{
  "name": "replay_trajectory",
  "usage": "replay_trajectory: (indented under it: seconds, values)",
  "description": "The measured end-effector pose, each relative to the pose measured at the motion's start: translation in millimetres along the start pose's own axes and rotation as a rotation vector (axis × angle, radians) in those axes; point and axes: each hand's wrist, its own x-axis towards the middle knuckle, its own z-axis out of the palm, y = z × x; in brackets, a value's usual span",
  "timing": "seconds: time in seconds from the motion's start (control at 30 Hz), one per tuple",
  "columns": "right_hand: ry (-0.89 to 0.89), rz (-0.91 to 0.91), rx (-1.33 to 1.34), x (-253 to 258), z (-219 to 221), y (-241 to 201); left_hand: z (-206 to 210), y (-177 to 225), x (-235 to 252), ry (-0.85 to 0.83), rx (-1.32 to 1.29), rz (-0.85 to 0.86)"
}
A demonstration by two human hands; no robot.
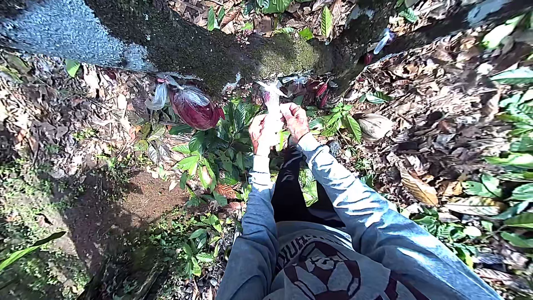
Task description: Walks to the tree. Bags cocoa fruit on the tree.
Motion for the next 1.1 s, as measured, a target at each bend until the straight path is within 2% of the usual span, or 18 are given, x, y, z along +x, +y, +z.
replay_trajectory:
  seconds: [0.1, 0.33, 0.53, 0.63, 0.7, 0.87, 1.0, 1.1]
  values:
    - [-0.118, 0.026, 0.028, 0.4, -0.4, -1.7, 2.2, -2.6, -1.6, 0.016, -0.042, -0.022]
    - [-0.034, -0.007, -0.072, -0.3, 4.9, -7.0, 8.8, 0.7, -11.8, 0.125, -0.104, 0.026]
    - [-0.078, -0.027, -0.054, 2.4, -12.2, -8.3, 3.3, -5.3, 4.4, 0.063, -0.351, -0.272]
    - [-0.1, -0.03, -0.029, 2.4, -15.3, -6.9, 5.5, 0.9, 23.4, -0.082, -0.304, -0.253]
    - [-0.104, -0.018, -0.042, 1.7, -13.4, -8.9, 5.9, 4.5, 27.3, -0.113, -0.267, -0.203]
    - [-0.081, -0.007, -0.089, -0.5, -12.7, -8.7, 12.5, 2.5, 29.8, -0.011, -0.24, -0.173]
    - [-0.041, -0.01, -0.081, -0.4, -14.6, -6.3, 11.6, -8.6, 33.2, 0.041, -0.109, -0.034]
    - [-0.03, -0.054, -0.009, 0.1, -19.7, -4.1, 5.7, -4.5, 31.8, 0.054, -0.142, -0.082]
